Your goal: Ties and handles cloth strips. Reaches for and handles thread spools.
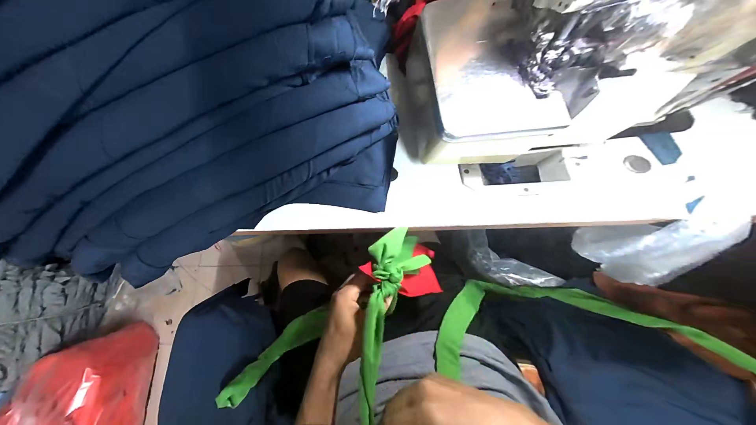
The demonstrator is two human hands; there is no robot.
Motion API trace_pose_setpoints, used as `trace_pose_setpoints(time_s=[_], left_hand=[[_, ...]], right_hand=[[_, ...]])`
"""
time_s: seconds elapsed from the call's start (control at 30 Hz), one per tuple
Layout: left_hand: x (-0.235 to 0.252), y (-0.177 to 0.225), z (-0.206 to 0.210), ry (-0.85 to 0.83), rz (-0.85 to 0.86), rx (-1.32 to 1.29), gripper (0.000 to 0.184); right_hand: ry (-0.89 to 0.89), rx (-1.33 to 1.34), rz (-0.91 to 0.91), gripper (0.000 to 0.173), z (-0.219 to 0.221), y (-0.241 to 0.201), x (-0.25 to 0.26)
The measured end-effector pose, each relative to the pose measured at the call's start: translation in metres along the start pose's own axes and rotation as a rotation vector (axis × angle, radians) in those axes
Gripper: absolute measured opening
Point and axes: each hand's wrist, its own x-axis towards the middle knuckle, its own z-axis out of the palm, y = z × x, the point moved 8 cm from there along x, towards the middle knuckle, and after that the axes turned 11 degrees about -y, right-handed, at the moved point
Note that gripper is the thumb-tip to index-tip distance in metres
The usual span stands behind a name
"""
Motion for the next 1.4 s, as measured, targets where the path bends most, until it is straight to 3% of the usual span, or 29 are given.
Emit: trace_pose_setpoints(time_s=[0.07,0.13,0.23,0.33,0.43,0.5,0.57,0.67,0.73,0.83,0.93,1.0,1.07,1.2,1.3,1.4], left_hand=[[-0.006,0.008,-0.005,-0.033,0.06,-0.211,0.027],[-0.012,0.014,-0.009,-0.046,0.098,-0.284,0.027],[-0.019,0.012,-0.011,-0.064,0.12,-0.408,0.023],[-0.026,-0.008,-0.006,-0.028,0.044,-0.672,0.017],[-0.032,-0.023,-0.006,0.002,-0.043,-0.897,0.018],[-0.029,-0.018,-0.009,-0.057,-0.053,-0.893,0.035],[-0.023,-0.011,-0.011,-0.102,-0.059,-0.822,0.054],[-0.014,-0.004,-0.014,-0.162,-0.076,-0.445,0.072],[-0.006,0.008,-0.006,-0.165,-0.093,-0.251,0.07],[0.004,0.008,0.0,-0.034,-0.199,-0.049,0.049],[0.006,0.007,-0.001,0.058,-0.163,-0.245,0.048],[0.003,0.008,-0.004,0.101,-0.112,-0.383,0.049],[-0.001,0.003,-0.007,0.134,-0.107,-0.481,0.046],[-0.008,-0.008,-0.011,0.205,-0.126,-0.63,0.051],[-0.006,-0.008,-0.009,0.186,-0.085,-0.684,0.057],[0.001,0.0,-0.001,0.116,-0.113,-0.512,0.075]], right_hand=[[-0.011,0.207,0.127,0.043,-0.003,0.044,-0.014],[0.116,0.474,0.218,0.063,-0.016,0.092,-0.031],[0.452,0.846,0.092,0.08,-0.046,0.13,-0.041],[0.628,1.033,-0.116,0.068,-0.072,0.126,-0.036],[0.871,0.963,-0.016,0.022,-0.094,0.114,-0.041],[0.962,0.864,0.079,0.015,-0.105,0.108,-0.047],[0.999,0.816,0.115,0.016,-0.112,0.104,-0.051],[1.023,0.789,0.192,0.017,-0.118,0.096,-0.053],[1.018,0.776,0.207,0.017,-0.122,0.091,-0.05],[0.995,0.807,0.151,0.023,-0.123,0.086,-0.043],[0.895,0.856,0.134,0.05,-0.112,0.095,-0.044],[0.843,0.823,0.242,0.054,-0.101,0.1,-0.047],[0.826,0.782,0.317,0.046,-0.091,0.106,-0.05],[0.958,0.756,0.237,0.02,-0.092,0.106,-0.054],[1.013,0.679,0.182,0.016,-0.102,0.098,-0.058],[0.994,0.551,0.167,0.016,-0.108,0.087,-0.06]])
